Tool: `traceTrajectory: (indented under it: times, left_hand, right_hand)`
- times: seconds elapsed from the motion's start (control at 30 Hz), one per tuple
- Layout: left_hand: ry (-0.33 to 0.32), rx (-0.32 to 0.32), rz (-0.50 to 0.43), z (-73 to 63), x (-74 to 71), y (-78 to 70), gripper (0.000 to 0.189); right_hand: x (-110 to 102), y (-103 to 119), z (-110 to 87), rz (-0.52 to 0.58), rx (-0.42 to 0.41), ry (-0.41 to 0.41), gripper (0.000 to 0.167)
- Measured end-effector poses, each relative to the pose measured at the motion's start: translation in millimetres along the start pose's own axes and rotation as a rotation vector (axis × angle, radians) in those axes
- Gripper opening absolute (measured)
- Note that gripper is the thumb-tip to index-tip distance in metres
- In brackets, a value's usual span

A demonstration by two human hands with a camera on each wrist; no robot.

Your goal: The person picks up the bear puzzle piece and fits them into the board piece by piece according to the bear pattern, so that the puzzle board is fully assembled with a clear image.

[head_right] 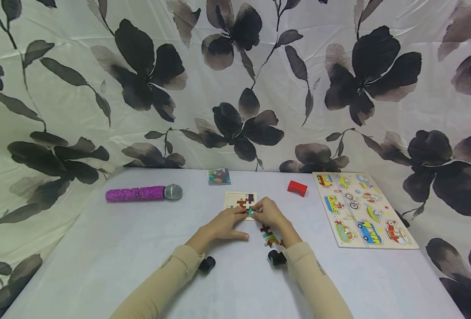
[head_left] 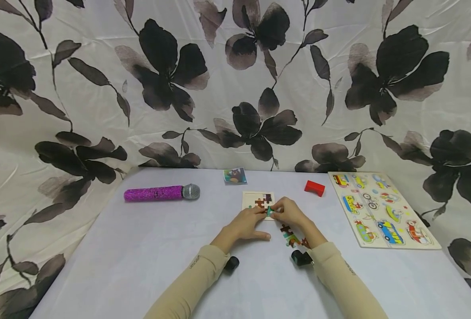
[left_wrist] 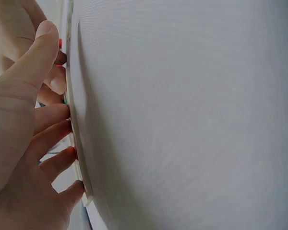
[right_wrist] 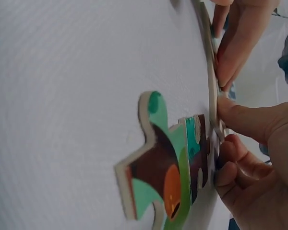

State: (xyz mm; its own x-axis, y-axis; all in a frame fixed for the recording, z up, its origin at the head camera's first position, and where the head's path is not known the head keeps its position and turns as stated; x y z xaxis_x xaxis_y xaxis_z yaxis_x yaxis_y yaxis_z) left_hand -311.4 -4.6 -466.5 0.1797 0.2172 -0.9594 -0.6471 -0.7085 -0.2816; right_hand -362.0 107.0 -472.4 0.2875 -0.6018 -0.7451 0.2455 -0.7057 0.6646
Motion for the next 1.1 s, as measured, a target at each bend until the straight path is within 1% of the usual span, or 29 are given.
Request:
traceTrajectory:
  times: [0.07, 0.2, 0.27, 0.3, 0.53, 0.7, 0.83, 0.97, 1.1]
  left_hand:
    - [0.007, -0.004, -0.005, -0.5, 0.2, 0.5, 0.076]
    - [0.012, -0.011, -0.011, 0.2, 0.6, 0.7, 0.077]
    - [0.010, -0.013, -0.008, 1.1, 1.7, 1.2, 0.077]
    - [0.010, -0.014, -0.008, 1.4, 2.2, 1.4, 0.078]
    - [0.021, -0.022, -0.025, 2.0, 6.0, 4.8, 0.082]
    - [0.023, -0.019, -0.032, 0.8, 5.7, 5.7, 0.079]
    - [0.023, -0.040, -0.048, 0.4, 5.0, 5.8, 0.076]
    - [0.024, -0.079, -0.070, 0.0, 5.4, 6.8, 0.074]
    - [0.024, -0.103, -0.107, -0.7, 6.5, 9.0, 0.073]
  right_hand:
    - [0, -3, -0.6, 0.021, 0.028, -0.009, 0.028]
    - [-3, -15, -1.4, 0.093, 0.128, -0.043, 0.025]
    - [-4, -19, -1.7, 0.122, 0.146, -0.054, 0.022]
    - [-4, -20, -1.8, 0.131, 0.146, -0.058, 0.020]
    - [-3, -14, -4.4, 0.118, 0.046, -0.049, 0.013]
    - [-4, -10, -6.0, 0.122, 0.031, -0.046, 0.011]
    - [-4, -8, -6.4, 0.114, 0.031, -0.040, 0.011]
    - [-2, -7, -5.7, 0.100, 0.038, -0.037, 0.011]
    - [3, 1, -5.5, 0.072, -0.007, -0.026, 0.008]
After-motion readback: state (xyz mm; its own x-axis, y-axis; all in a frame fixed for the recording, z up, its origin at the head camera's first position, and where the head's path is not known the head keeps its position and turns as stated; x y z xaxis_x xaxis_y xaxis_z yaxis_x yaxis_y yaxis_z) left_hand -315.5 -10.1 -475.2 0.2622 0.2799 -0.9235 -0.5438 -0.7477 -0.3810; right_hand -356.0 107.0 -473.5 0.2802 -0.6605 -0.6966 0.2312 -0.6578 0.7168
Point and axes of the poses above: each hand's wrist, its own z-axis towards the middle knuckle, its own x-axis out of the palm, y = z × x, the point moved 8 cm from there along z, towards the middle knuckle, and after that the axes turned 4 degrees about x, right-handed, at the moved point
